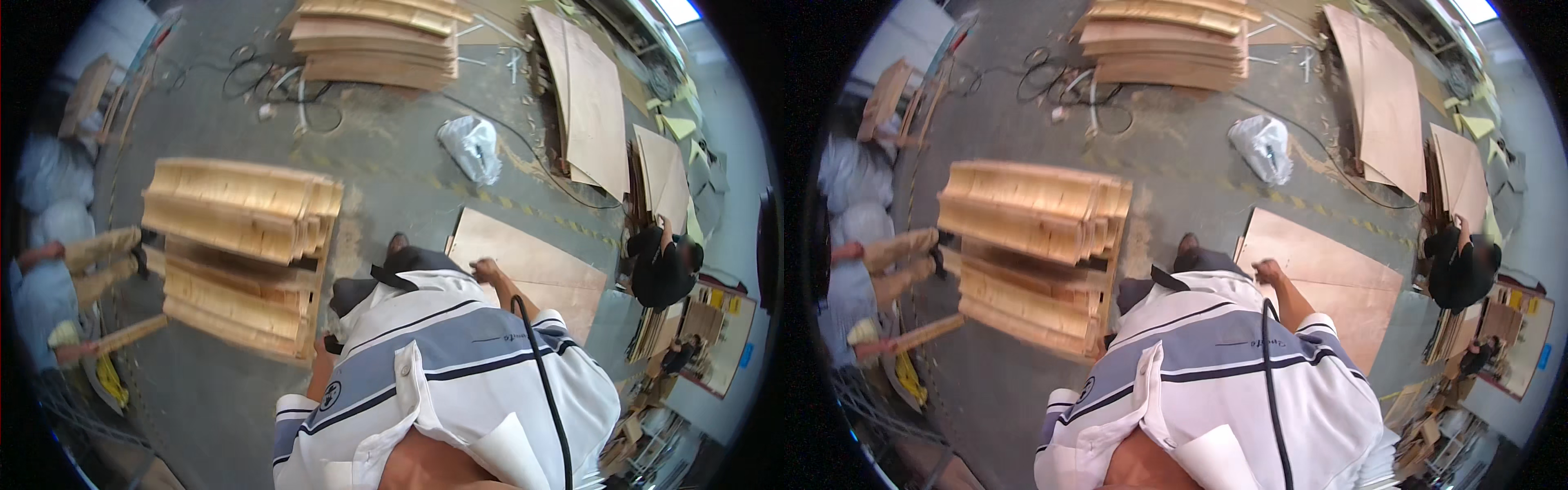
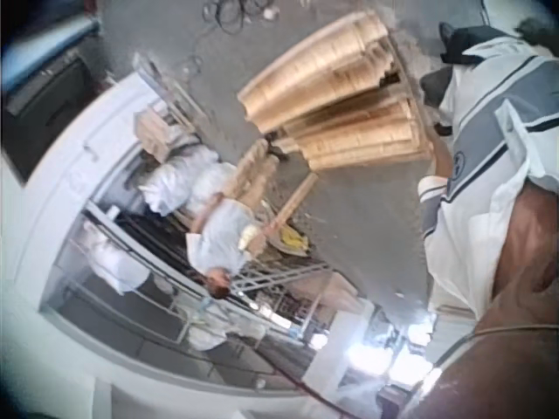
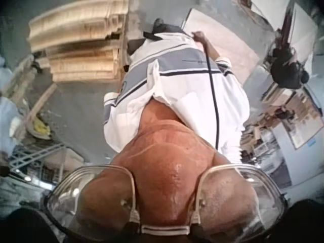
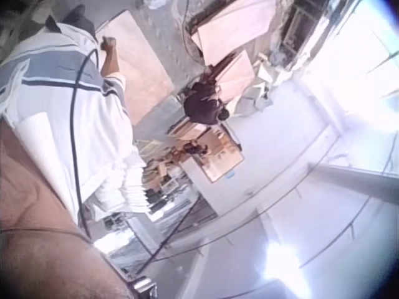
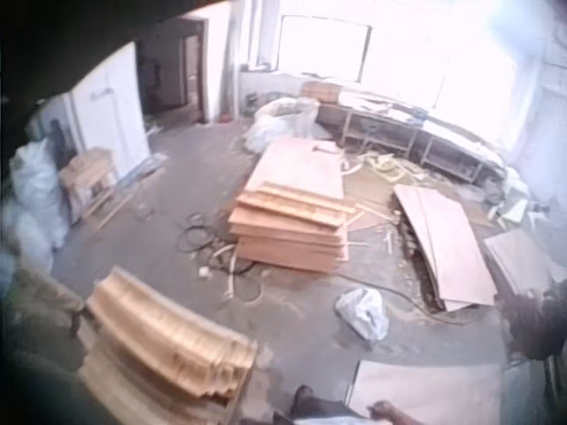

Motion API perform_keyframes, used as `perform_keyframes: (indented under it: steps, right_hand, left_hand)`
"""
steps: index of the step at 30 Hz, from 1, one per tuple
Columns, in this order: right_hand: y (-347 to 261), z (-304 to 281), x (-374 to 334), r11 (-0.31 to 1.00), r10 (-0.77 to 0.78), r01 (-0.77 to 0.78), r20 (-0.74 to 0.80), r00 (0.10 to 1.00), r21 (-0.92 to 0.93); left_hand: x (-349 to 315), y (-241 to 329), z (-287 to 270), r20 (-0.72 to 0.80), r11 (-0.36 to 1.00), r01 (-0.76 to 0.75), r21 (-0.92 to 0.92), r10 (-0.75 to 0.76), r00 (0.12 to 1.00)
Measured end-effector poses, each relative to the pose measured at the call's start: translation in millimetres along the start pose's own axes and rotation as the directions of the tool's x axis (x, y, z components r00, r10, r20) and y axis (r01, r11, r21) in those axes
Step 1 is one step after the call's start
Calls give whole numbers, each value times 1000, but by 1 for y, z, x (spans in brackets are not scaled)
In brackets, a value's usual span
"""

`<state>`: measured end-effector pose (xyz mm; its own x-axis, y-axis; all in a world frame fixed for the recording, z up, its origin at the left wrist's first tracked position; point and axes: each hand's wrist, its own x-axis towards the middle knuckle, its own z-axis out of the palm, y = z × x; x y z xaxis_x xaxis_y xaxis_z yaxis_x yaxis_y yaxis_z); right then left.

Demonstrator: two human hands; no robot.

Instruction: Using a pneumatic nailer and hammer to assemble and secure curved wooden slats for chair components in a factory setting.

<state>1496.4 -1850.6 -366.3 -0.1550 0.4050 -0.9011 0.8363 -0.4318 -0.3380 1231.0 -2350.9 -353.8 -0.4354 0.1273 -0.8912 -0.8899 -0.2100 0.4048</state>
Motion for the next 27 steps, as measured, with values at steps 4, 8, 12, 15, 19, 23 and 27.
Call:
perform_keyframes:
  steps: [4, 8, 12, 15, 19, 23, 27]
  right_hand:
    - [-168, -61, 48, 918, -395, 393, -40, 918, -54]
    - [-280, -101, 67, 859, -489, 498, -98, 867, 121]
    - [-303, -124, 148, 807, -526, 487, 33, 850, 334]
    - [-346, -129, 191, 934, -239, 182, 158, 958, 308]
    - [-417, -195, 198, 976, -25, -13, 169, 985, 219]
    - [-458, -334, 204, 969, -229, 222, 50, 972, 110]
    - [-528, -422, 166, 801, -228, 411, -414, 881, 434]
  left_hand:
    - [34, 2, 95, -35, 982, 19, 188, -13, 999]
    - [78, 30, 209, -90, 924, 28, 381, 7, 996]
    - [130, 52, 332, -168, 878, 7, 478, 83, 982]
    - [197, 71, 396, -150, 855, 46, 517, 37, 988]
    - [278, 108, 518, -279, 770, 169, 615, 12, 960]
    - [309, 162, 656, -34, 607, 58, 792, -51, 998]
    - [306, 223, 824, 213, 613, -192, 766, 40, 976]
